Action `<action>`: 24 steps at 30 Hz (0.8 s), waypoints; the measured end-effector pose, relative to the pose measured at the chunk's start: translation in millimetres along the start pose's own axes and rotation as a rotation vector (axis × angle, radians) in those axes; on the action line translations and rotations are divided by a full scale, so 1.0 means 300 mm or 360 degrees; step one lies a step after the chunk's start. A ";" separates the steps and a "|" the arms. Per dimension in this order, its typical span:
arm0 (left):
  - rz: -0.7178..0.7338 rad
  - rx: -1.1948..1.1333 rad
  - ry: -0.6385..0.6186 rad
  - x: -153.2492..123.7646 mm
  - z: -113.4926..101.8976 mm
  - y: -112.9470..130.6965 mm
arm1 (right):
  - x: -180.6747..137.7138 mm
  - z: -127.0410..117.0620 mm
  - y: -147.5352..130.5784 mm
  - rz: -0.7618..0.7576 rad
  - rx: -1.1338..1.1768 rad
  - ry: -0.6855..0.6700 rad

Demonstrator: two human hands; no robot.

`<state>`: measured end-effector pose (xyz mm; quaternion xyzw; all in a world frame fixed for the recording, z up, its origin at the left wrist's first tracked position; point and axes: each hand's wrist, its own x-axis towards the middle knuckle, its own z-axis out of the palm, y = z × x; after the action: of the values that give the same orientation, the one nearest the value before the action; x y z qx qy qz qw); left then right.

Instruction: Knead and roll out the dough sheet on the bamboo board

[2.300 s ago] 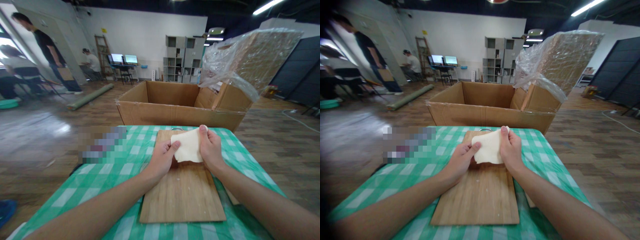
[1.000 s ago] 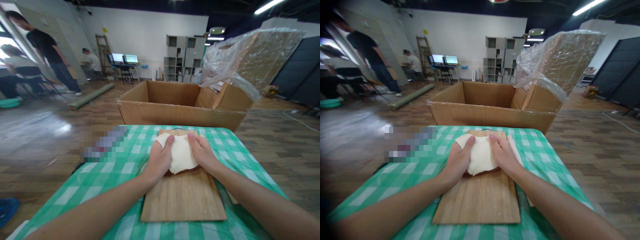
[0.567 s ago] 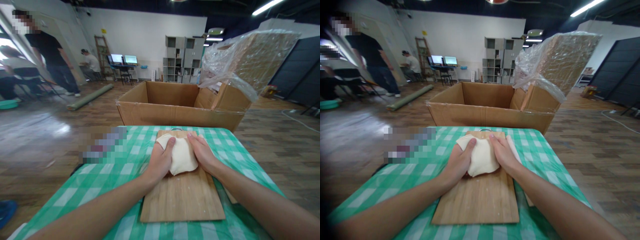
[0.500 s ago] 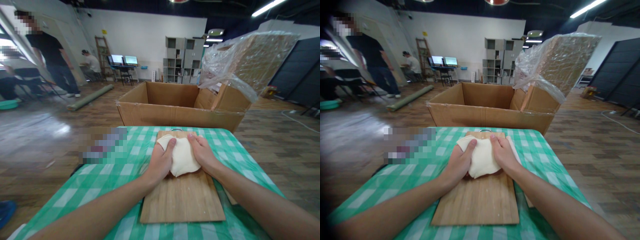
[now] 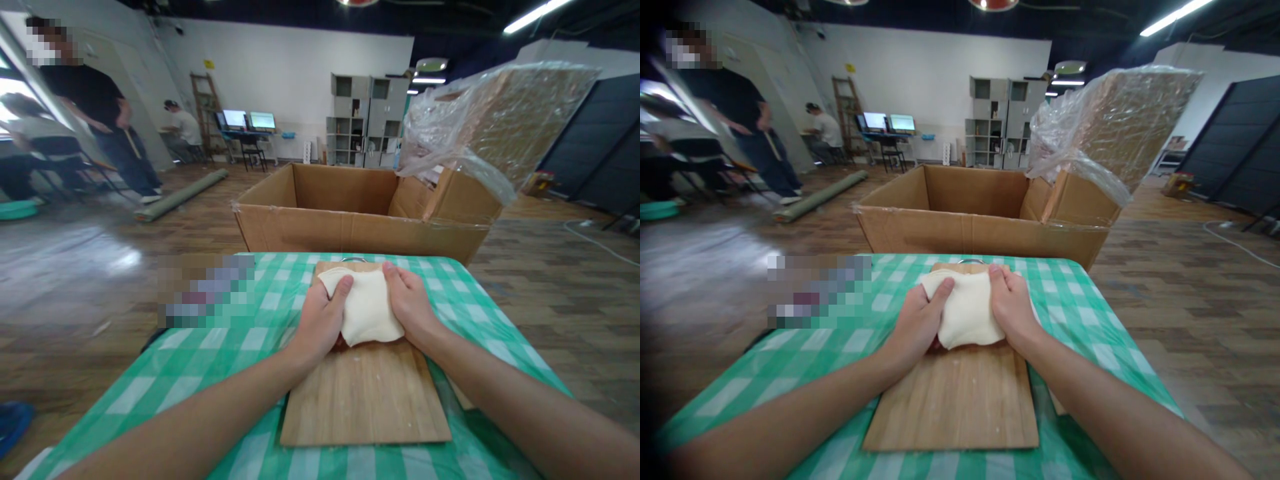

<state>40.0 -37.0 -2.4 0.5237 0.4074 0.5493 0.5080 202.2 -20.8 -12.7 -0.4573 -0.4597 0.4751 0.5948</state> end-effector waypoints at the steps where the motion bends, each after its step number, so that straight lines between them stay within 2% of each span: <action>1: -0.0013 -0.0039 -0.0059 0.006 -0.004 -0.009 | 0.002 -0.001 -0.001 -0.0055 -0.0002 0.0083; 3: -0.0025 -0.0111 -0.0187 0.015 -0.009 -0.026 | 0.004 0.001 -0.007 -0.0106 0.0009 0.0188; 4: -0.0016 -0.0128 -0.0215 0.018 -0.011 -0.033 | 0.001 0.004 -0.012 -0.0097 0.0032 0.0165; 5: -0.0001 -0.0121 -0.0199 0.021 -0.013 -0.038 | -0.004 0.008 -0.017 -0.0054 0.0069 0.0071; 8: 0.0043 0.0035 -0.0010 0.020 -0.020 -0.035 | -0.031 0.025 -0.029 0.0192 0.0182 -0.0436; 10: 0.0062 0.0207 0.0081 0.016 -0.024 -0.023 | -0.053 0.036 -0.031 0.0269 0.0167 -0.0612; 13: 0.0082 0.0365 0.0144 0.012 -0.027 -0.006 | -0.077 0.046 -0.032 0.0228 0.0050 -0.0562; 16: -0.0014 0.0231 0.0131 0.015 -0.023 -0.002 | -0.079 0.049 -0.036 0.0171 -0.0015 -0.0471; 19: -0.0166 -0.0085 -0.0047 0.019 -0.014 -0.003 | -0.067 0.048 -0.046 0.0100 -0.0010 -0.0243; 21: -0.0257 -0.0159 -0.0190 0.017 -0.010 0.001 | -0.064 0.050 -0.053 0.0096 0.0018 -0.0112; 22: -0.0290 -0.0120 -0.0221 0.015 -0.010 0.004 | -0.065 0.052 -0.056 0.0103 0.0049 -0.0114; 24: -0.0313 0.0033 -0.0194 0.008 -0.012 0.011 | -0.074 0.058 -0.059 0.0114 0.0116 -0.0262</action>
<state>36.3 -34.9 0.8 0.5189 0.4307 0.4596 0.5779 185.0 -43.1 4.8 -0.4108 -0.4728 0.5486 0.5539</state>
